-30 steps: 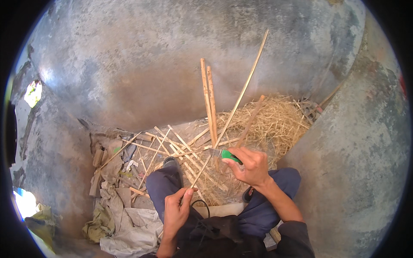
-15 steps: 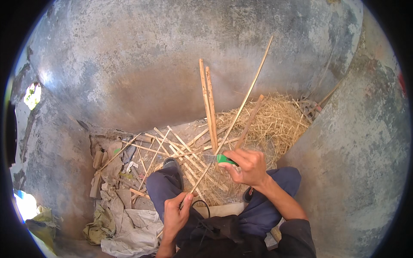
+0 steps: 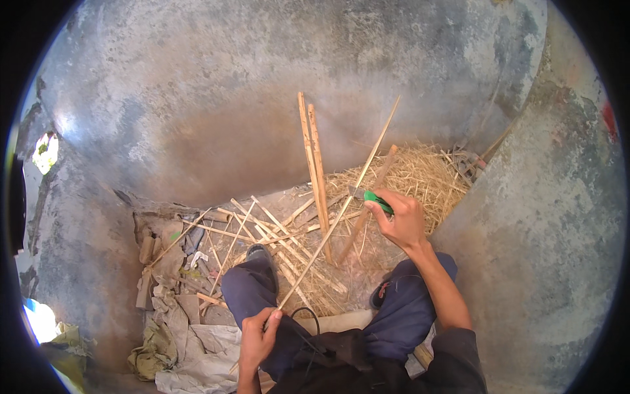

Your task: The person is sitting on a floor and uses a small green scraper to peel strips from a length of wood held in their hands, repeating the scraping motion along the surface of the wood.

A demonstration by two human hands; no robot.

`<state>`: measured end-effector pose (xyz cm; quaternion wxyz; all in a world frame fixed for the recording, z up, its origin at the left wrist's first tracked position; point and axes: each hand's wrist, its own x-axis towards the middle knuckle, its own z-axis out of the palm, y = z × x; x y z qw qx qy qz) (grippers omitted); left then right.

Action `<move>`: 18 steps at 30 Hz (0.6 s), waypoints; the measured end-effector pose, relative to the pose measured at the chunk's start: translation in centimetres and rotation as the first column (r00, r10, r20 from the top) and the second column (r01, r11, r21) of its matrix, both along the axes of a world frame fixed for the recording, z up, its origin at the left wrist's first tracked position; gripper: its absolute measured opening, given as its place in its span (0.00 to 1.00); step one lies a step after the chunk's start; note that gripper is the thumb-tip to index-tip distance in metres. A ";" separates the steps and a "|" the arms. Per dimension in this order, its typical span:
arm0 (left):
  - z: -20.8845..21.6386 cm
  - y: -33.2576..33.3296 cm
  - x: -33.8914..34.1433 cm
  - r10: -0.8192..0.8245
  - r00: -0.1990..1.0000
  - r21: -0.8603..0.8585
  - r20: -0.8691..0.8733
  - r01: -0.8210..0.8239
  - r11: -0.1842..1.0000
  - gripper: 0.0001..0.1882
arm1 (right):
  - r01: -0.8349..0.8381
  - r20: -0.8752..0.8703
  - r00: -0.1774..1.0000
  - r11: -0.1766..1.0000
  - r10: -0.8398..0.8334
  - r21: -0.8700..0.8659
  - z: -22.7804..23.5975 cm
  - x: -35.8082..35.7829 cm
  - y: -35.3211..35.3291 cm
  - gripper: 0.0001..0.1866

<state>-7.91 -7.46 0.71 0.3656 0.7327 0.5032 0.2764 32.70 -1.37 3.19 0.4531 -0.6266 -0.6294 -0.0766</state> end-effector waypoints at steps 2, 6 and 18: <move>-0.1 0.8 -0.8 -0.005 0.999 -0.013 -0.048 0.005 1.000 0.13 | -0.014 -0.006 1.000 1.000 0.014 -0.006 0.0 -0.2 0.0 0.16; 1.8 1.5 -2.3 -0.019 0.996 -0.122 -0.089 0.008 0.992 0.21 | -0.039 -0.008 0.999 0.999 0.039 0.020 0.0 -1.3 -0.6 0.16; 1.1 6.7 3.5 -0.189 0.977 0.227 -0.100 0.207 0.952 0.38 | -0.105 0.032 0.994 0.990 0.103 0.098 1.5 -4.0 -2.6 0.16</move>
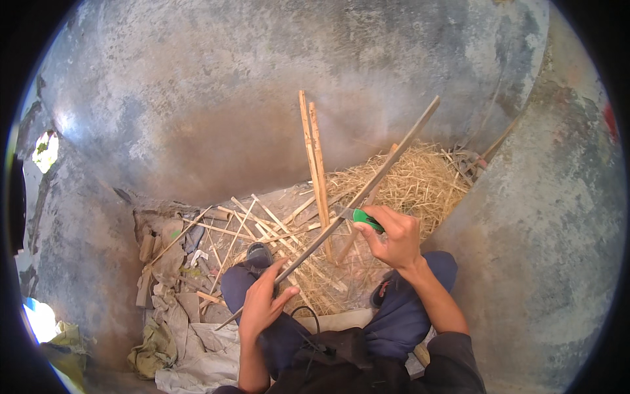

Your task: The person is sitting on a floor and uses a small green scraper to peel strips from a length of wood held in their hands, repeating the scraping motion along the surface of the wood.

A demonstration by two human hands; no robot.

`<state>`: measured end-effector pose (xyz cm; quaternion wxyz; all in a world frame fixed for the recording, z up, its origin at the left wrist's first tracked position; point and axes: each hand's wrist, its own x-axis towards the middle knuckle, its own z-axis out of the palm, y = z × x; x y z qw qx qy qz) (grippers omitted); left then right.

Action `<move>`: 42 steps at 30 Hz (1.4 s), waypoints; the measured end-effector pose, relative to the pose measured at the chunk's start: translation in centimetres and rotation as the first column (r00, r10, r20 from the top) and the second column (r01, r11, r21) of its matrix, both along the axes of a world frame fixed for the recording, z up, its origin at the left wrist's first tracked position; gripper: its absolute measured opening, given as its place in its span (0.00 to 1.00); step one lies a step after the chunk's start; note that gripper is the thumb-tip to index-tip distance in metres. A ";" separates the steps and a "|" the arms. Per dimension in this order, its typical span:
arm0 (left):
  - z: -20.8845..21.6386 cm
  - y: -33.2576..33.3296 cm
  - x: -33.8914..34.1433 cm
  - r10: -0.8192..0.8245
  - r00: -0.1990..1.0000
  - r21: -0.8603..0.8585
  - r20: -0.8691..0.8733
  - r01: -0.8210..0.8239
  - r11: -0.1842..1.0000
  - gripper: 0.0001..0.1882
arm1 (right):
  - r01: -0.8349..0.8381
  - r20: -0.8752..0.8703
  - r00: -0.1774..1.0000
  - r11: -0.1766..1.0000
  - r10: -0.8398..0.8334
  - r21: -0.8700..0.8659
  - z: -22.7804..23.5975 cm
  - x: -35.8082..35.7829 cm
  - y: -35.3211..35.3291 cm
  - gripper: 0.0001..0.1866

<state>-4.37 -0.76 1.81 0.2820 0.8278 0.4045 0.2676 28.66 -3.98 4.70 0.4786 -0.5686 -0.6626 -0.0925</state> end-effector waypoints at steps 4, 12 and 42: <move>-0.8 0.6 0.5 0.017 0.991 -0.081 0.135 -0.006 0.997 0.19 | 0.047 -0.009 0.999 0.998 -0.047 -0.038 -0.2 0.8 -0.3 0.16; 0.7 -2.2 0.9 0.192 0.978 -0.023 0.079 -0.191 0.981 0.13 | -0.012 0.016 1.000 1.000 0.013 -0.017 -1.0 0.2 -0.5 0.14; -2.8 -5.2 -4.6 0.548 0.836 -0.386 -0.001 -0.506 0.771 0.22 | 0.082 0.128 0.991 0.950 -0.045 -0.303 -1.4 9.7 23.9 0.26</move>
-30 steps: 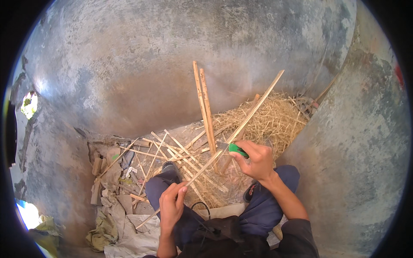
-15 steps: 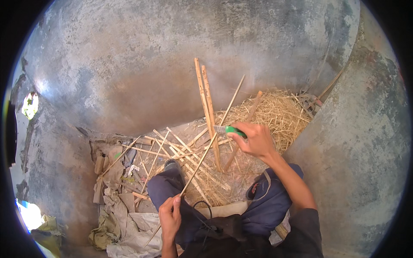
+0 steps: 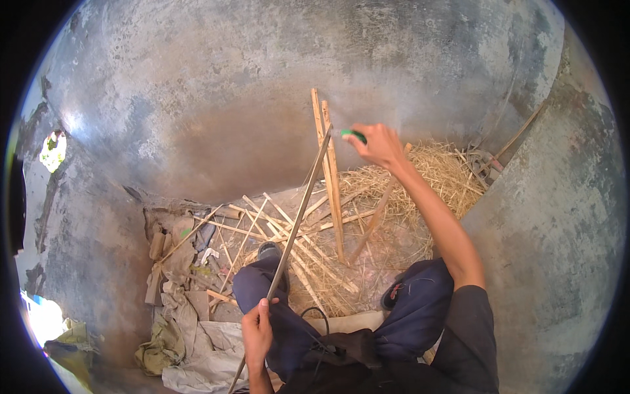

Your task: The person is sitting on a floor and uses a small green scraper to peel strips from a length of wood held in their hands, repeating the scraping motion along the surface of the wood.

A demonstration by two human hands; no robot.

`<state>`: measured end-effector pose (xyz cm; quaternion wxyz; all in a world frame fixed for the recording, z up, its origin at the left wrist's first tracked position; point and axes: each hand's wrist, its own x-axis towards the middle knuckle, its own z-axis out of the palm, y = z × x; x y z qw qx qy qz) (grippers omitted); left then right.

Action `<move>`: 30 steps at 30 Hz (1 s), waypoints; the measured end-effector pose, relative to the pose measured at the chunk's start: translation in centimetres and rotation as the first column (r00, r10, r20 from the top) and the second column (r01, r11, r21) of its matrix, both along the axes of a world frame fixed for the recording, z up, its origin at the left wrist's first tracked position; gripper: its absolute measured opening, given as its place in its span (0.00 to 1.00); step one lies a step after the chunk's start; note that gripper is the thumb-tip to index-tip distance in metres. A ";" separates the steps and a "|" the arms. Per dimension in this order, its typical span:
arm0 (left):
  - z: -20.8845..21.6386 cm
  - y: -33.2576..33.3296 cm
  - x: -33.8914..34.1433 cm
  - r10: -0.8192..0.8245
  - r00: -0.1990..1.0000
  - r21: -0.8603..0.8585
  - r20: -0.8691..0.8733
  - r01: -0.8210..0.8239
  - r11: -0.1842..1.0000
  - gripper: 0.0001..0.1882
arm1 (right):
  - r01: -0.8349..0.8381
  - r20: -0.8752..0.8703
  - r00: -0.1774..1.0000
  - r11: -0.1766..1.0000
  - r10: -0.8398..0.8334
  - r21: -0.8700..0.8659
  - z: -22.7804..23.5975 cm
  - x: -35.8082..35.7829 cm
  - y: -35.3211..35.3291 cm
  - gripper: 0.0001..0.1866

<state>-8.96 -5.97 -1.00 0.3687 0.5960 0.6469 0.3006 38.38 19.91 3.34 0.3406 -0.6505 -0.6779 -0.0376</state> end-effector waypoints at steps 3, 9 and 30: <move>0.1 -0.4 -1.6 0.020 0.998 -0.031 -0.060 -0.022 0.999 0.22 | 0.266 -0.156 0.947 0.958 -0.281 -0.110 1.3 4.3 2.1 0.25; -0.7 -0.3 -3.3 0.057 0.993 0.084 -0.106 -0.048 0.995 0.20 | 0.390 0.048 0.921 0.904 -0.388 -0.177 3.1 5.7 -0.7 0.25; 2.9 0.6 3.8 -0.329 0.905 0.099 0.269 0.314 0.944 0.18 | -0.211 -0.348 0.913 0.977 0.212 0.042 -0.6 -9.8 -24.6 0.17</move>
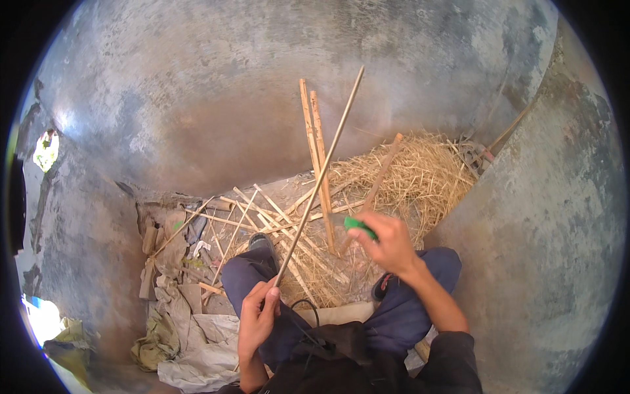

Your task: The person is sitting on a floor and uses a small green scraper to peel strips from a length of wood held in their hands, repeating the scraping motion along the surface of the wood.

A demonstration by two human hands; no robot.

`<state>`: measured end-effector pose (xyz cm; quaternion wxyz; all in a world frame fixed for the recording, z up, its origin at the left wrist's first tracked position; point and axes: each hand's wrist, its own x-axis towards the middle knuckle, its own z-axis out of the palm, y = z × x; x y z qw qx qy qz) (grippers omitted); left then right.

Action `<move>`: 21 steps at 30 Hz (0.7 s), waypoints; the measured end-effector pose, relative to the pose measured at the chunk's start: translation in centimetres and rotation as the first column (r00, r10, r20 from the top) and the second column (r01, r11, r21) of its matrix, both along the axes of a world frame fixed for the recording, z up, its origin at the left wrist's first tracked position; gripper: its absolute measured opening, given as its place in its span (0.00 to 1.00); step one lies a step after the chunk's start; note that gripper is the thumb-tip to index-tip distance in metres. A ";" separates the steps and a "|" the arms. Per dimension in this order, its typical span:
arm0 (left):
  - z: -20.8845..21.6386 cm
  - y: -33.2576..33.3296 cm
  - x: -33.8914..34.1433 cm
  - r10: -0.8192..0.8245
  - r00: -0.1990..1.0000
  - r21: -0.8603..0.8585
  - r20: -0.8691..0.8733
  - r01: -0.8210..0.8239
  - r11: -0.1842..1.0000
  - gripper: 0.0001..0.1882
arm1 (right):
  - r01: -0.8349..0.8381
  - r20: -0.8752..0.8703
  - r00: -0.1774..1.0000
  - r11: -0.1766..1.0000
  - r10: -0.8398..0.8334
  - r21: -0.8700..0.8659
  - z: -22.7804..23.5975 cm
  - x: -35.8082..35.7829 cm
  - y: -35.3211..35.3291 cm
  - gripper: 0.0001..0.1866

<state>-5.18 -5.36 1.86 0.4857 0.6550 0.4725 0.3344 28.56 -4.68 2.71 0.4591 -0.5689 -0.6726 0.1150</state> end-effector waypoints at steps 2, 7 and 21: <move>-0.3 0.0 0.7 -0.019 1.000 0.018 0.004 0.018 1.000 0.17 | -0.026 0.038 0.999 0.994 0.022 0.108 -0.9 -1.9 -1.2 0.16; -0.4 0.1 1.9 -0.095 0.995 0.100 -0.002 0.095 0.990 0.17 | -0.103 0.138 0.987 0.988 0.087 0.115 -1.2 -4.6 -2.2 0.15; 0.6 -0.9 4.8 0.086 0.996 0.332 -0.006 -0.079 0.940 0.15 | -0.066 0.162 0.986 0.968 0.026 0.244 -2.5 -7.8 -2.5 0.18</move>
